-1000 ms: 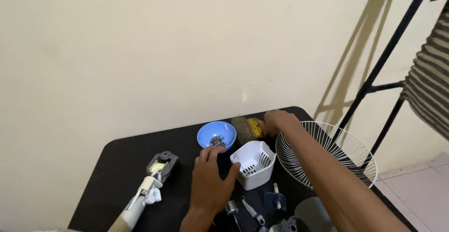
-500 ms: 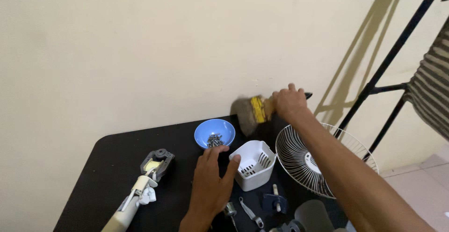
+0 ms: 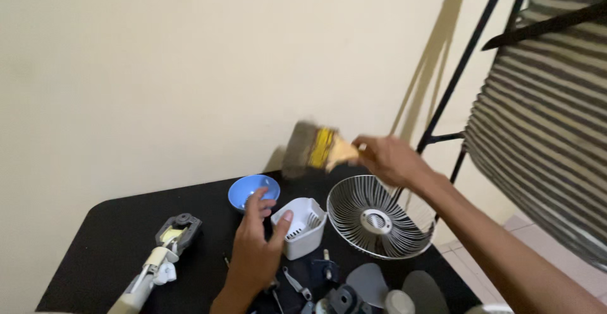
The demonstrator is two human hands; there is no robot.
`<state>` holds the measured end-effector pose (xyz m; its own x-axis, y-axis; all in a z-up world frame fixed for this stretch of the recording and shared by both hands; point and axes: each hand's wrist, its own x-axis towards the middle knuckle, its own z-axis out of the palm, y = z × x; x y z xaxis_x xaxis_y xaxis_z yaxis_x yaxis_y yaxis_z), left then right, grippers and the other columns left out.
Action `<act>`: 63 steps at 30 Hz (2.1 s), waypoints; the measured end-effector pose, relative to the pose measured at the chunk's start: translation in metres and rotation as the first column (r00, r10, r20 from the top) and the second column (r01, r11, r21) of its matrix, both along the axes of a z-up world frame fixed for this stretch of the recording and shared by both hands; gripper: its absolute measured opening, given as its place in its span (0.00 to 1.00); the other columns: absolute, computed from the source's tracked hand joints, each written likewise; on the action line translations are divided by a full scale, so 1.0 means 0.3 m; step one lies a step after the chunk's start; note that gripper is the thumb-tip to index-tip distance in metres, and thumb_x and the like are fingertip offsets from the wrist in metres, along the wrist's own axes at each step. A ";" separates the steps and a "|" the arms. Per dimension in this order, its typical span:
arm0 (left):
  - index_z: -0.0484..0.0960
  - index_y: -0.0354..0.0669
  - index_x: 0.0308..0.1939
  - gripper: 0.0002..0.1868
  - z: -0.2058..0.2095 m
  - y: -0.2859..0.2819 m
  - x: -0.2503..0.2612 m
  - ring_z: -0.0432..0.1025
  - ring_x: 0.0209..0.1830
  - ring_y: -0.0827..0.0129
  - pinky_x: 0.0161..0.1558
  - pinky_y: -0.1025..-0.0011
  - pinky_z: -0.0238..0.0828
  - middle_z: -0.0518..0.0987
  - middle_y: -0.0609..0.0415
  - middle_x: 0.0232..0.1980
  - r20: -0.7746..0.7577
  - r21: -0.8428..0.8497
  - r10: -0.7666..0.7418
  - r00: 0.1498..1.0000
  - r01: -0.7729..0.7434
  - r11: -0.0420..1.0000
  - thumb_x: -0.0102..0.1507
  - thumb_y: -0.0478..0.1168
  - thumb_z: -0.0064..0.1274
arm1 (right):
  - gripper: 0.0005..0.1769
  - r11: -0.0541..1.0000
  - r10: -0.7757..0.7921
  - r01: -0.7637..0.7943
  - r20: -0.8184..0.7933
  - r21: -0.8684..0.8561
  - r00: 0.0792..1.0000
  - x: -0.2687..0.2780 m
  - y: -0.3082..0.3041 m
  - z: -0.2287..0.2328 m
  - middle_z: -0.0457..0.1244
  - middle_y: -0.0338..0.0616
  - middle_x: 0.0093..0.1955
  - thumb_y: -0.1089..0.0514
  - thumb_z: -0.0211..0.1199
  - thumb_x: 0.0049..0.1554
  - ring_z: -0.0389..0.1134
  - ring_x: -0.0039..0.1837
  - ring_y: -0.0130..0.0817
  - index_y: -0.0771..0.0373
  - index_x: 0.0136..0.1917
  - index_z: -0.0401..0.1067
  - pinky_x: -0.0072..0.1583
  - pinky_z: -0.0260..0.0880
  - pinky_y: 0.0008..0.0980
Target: The person disassembles a small white fan base using a screwdriver, removes the internal switch and wiring, then uses a brush to clean the fan cage. The person places removed screws into a blue bowl and sets aside the disassembled components.
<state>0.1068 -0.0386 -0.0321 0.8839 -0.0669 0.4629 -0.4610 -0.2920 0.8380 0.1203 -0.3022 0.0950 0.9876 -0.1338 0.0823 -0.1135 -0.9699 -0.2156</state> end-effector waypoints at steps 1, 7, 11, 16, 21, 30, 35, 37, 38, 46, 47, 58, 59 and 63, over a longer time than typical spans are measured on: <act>0.63 0.40 0.70 0.36 -0.001 0.001 -0.005 0.78 0.52 0.53 0.52 0.58 0.74 0.80 0.41 0.56 -0.059 -0.076 -0.050 0.997 0.046 0.996 0.61 0.50 0.53 | 0.29 0.999 0.036 -0.036 -0.026 0.001 0.999 -0.056 0.018 -0.003 0.71 0.45 0.39 0.37 0.52 0.61 0.69 0.35 0.36 0.53 0.68 0.68 0.45 0.78 0.42; 0.62 0.45 0.72 0.34 0.017 0.014 -0.024 0.80 0.48 0.59 0.41 0.62 0.83 0.79 0.42 0.56 -0.272 -0.502 -0.423 0.865 0.247 0.829 0.64 0.52 0.47 | 0.30 0.981 0.192 -0.192 -0.027 0.007 0.981 -0.342 0.104 -0.035 0.72 0.42 0.41 0.36 0.55 0.58 0.73 0.40 0.31 0.53 0.67 0.70 0.49 0.78 0.40; 0.63 0.41 0.71 0.33 0.047 -0.008 -0.058 0.81 0.36 0.58 0.32 0.65 0.82 0.82 0.38 0.50 -0.313 -0.569 -0.561 0.766 0.322 0.757 0.64 0.48 0.49 | 0.30 0.985 0.174 -0.174 0.025 0.012 0.984 -0.454 0.144 -0.018 0.73 0.40 0.45 0.37 0.59 0.56 0.74 0.40 0.28 0.51 0.68 0.72 0.51 0.78 0.39; 0.60 0.41 0.70 0.32 0.069 -0.047 -0.098 0.82 0.38 0.63 0.32 0.67 0.82 0.83 0.42 0.51 -0.352 -0.574 -0.581 0.734 0.322 0.753 0.63 0.41 0.52 | 0.30 0.987 -0.033 0.074 -0.270 0.143 0.962 -0.539 0.115 0.009 0.70 0.44 0.35 0.38 0.66 0.56 0.68 0.37 0.31 0.46 0.69 0.68 0.47 0.71 0.37; 0.64 0.42 0.69 0.30 0.079 -0.088 -0.124 0.81 0.42 0.63 0.35 0.64 0.82 0.83 0.45 0.53 -0.392 -0.619 -0.579 0.715 0.261 0.741 0.63 0.40 0.51 | 0.33 0.763 0.103 0.099 -0.271 0.639 0.957 -0.606 -0.036 -0.002 0.66 0.37 0.39 0.44 0.68 0.52 0.60 0.35 0.29 0.44 0.70 0.70 0.39 0.64 0.31; 0.67 0.48 0.68 0.27 0.015 -0.242 -0.210 0.78 0.52 0.59 0.47 0.57 0.80 0.80 0.48 0.58 -0.379 -0.805 -0.714 0.589 0.170 0.568 0.64 0.41 0.49 | 0.35 -0.022 -0.021 -0.023 0.022 1.000 1.000 -0.639 -0.119 -0.141 0.66 0.39 0.54 0.38 0.62 0.51 0.62 0.43 0.30 0.54 0.67 0.71 0.44 0.64 0.28; 0.66 0.49 0.68 0.27 -0.013 -0.341 -0.217 0.77 0.57 0.59 0.52 0.53 0.79 0.78 0.49 0.61 -0.433 -0.708 -0.734 0.524 0.307 0.636 0.65 0.49 0.45 | 0.27 0.014 -0.143 0.041 -0.039 0.999 0.989 -0.640 -0.102 -0.183 0.65 0.50 0.55 0.42 0.49 0.61 0.67 0.49 0.33 0.55 0.66 0.72 0.52 0.71 0.33; 0.68 0.46 0.69 0.29 -0.013 -0.359 -0.181 0.75 0.61 0.60 0.58 0.56 0.75 0.78 0.49 0.64 -0.471 -0.585 -0.672 0.571 0.368 0.723 0.67 0.54 0.43 | 0.25 0.013 -0.213 0.042 -0.038 0.999 0.976 -0.651 -0.134 -0.177 0.65 0.52 0.55 0.44 0.46 0.63 0.68 0.50 0.34 0.57 0.65 0.72 0.55 0.73 0.34; 0.69 0.45 0.69 0.29 -0.006 -0.371 -0.146 0.74 0.62 0.60 0.62 0.57 0.71 0.77 0.49 0.65 -0.468 -0.485 -0.605 0.645 0.384 0.785 0.68 0.56 0.42 | 0.25 0.026 -0.255 0.053 -0.045 0.998 0.966 -0.659 -0.161 -0.171 0.65 0.50 0.56 0.44 0.45 0.64 0.68 0.51 0.34 0.58 0.64 0.71 0.55 0.73 0.34; 0.71 0.36 0.64 0.31 0.000 -0.484 0.116 0.71 0.66 0.50 0.64 0.59 0.67 0.73 0.39 0.66 -0.102 0.191 -0.079 0.992 0.097 0.977 0.64 0.53 0.55 | 0.22 -0.022 -0.466 0.068 -0.071 0.997 0.882 -0.702 -0.334 -0.145 0.64 0.47 0.58 0.46 0.46 0.67 0.67 0.53 0.36 0.62 0.63 0.70 0.56 0.70 0.32; 0.72 0.34 0.64 0.31 0.007 -0.499 0.150 0.71 0.65 0.49 0.65 0.58 0.67 0.74 0.38 0.65 -0.010 0.246 -0.067 0.998 0.067 0.967 0.64 0.51 0.55 | 0.22 -0.032 -0.476 0.065 -0.073 0.997 0.876 -0.703 -0.346 -0.146 0.64 0.48 0.58 0.46 0.46 0.67 0.67 0.53 0.36 0.62 0.62 0.70 0.56 0.70 0.32; 0.77 0.35 0.60 0.24 -0.002 -0.619 0.334 0.72 0.64 0.46 0.64 0.57 0.71 0.77 0.36 0.63 -0.241 0.806 0.089 0.966 0.148 0.573 0.64 0.45 0.56 | 0.23 -0.021 -0.395 0.122 -0.121 0.992 0.911 -0.616 -0.380 -0.177 0.64 0.47 0.56 0.44 0.45 0.67 0.66 0.51 0.34 0.60 0.64 0.71 0.53 0.70 0.32; 0.78 0.36 0.59 0.22 -0.014 -0.618 0.347 0.73 0.64 0.46 0.64 0.57 0.71 0.77 0.37 0.63 -0.243 0.819 0.094 0.965 0.153 0.553 0.64 0.43 0.56 | 0.23 -0.016 -0.384 0.123 -0.119 0.992 0.916 -0.599 -0.380 -0.178 0.64 0.47 0.56 0.45 0.45 0.67 0.67 0.51 0.34 0.60 0.64 0.70 0.54 0.71 0.32; 0.81 0.38 0.56 0.17 -0.061 -0.605 0.389 0.73 0.63 0.47 0.62 0.56 0.72 0.77 0.39 0.63 -0.182 0.813 0.109 0.977 0.087 0.575 0.64 0.36 0.53 | 0.23 0.029 -0.353 0.112 -0.095 0.993 0.931 -0.542 -0.383 -0.189 0.64 0.43 0.57 0.46 0.43 0.66 0.66 0.52 0.33 0.59 0.64 0.70 0.55 0.70 0.33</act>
